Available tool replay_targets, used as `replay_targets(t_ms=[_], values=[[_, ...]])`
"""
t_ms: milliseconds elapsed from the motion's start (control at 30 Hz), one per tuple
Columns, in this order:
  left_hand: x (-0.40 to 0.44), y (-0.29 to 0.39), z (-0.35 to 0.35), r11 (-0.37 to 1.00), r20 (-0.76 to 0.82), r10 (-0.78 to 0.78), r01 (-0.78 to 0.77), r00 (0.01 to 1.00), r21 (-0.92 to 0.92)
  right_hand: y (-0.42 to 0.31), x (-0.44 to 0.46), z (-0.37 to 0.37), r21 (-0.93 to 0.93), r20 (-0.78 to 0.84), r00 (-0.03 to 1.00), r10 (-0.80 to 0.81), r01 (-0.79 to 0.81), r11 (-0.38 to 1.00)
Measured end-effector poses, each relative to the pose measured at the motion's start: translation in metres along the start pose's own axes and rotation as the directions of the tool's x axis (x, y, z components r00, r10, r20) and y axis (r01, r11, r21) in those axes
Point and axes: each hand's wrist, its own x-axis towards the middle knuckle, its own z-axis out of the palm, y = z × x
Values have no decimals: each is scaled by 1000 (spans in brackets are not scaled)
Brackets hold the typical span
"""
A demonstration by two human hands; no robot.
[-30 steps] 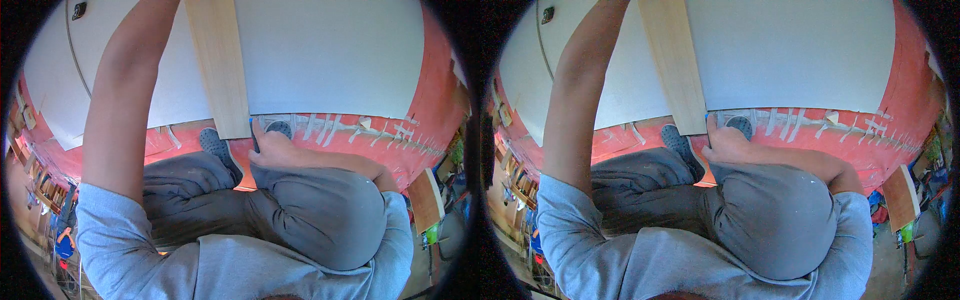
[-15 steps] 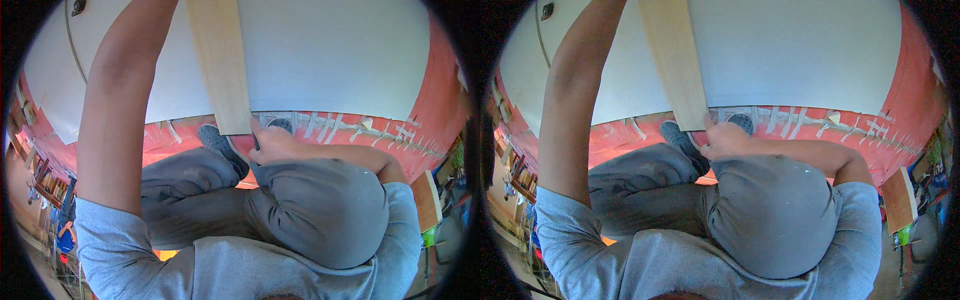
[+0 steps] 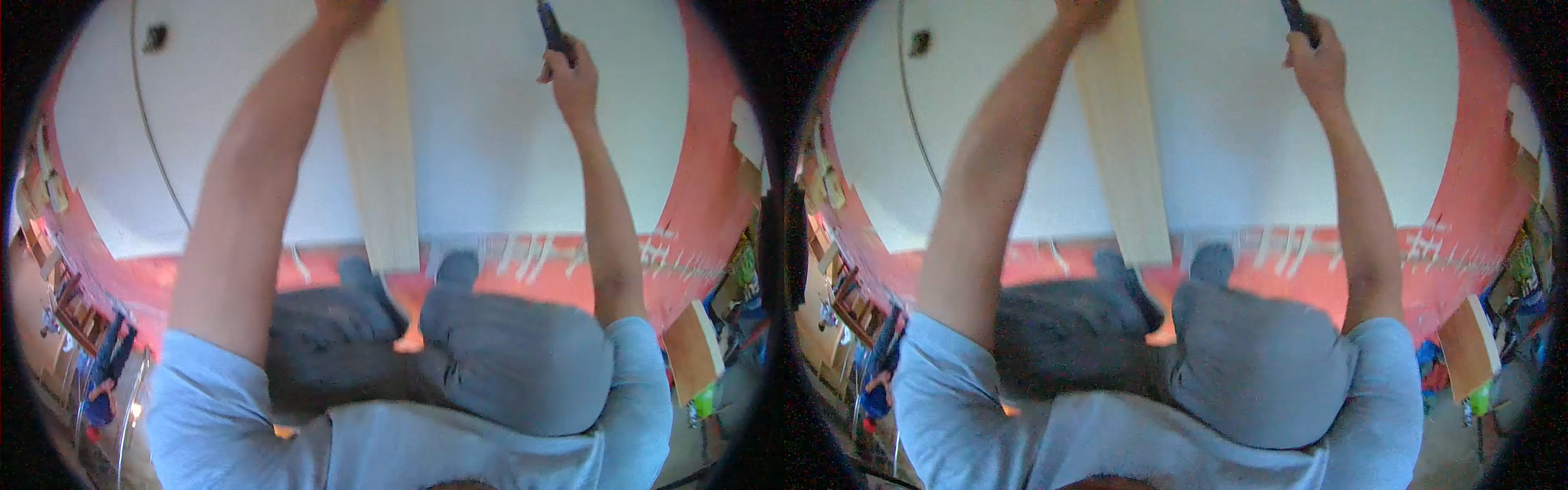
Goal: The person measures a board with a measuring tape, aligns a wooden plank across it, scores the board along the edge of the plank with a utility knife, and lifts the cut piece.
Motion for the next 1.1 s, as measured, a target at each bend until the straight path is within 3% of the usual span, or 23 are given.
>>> replay_targets(t_ms=[33,67,100,167,200,267,367,400,467,533,767,867,1100], values=[[13,-10,21,980,-140,95,-67,986,189,12,39,5,-216,-144,984,-102,69,974],[18,-12,-18,974,-157,225,-219,962,51,6,71,10,-112,-243,970,-23,-5,994],[30,-9,-22,986,-226,160,-165,961,-3,1,90,16,12,-302,950,80,-81,997],[44,-13,-30,988,-80,107,-114,991,-99,4,129,21,136,-384,914,132,-86,987],[52,-15,-34,989,-96,109,-118,989,-88,6,137,22,145,-390,913,121,-69,987],[55,-18,-33,980,77,47,-31,996,-195,14,144,26,218,-458,878,142,-44,975],[50,-24,-17,979,-63,96,-106,993,-172,19,142,26,122,-458,883,103,-52,991],[53,-23,-22,980,-75,90,-101,993,-169,11,139,22,178,-418,894,162,-95,980],[62,-18,-34,964,-13,163,-162,986,-209,-6,140,16,253,-368,901,227,-138,958],[65,-15,-39,962,41,67,-54,997,-269,-5,143,14,238,-358,900,248,-169,957],[74,-14,-43,934,99,52,-13,994,-358,-21,148,10,322,-305,811,499,-405,856],[74,-16,-41,930,131,53,-1,990,-368,-14,149,14,270,-355,838,415,-333,903],[103,-21,-44,912,233,22,76,972,-403,-16,150,19,386,-340,771,539,-409,827]])
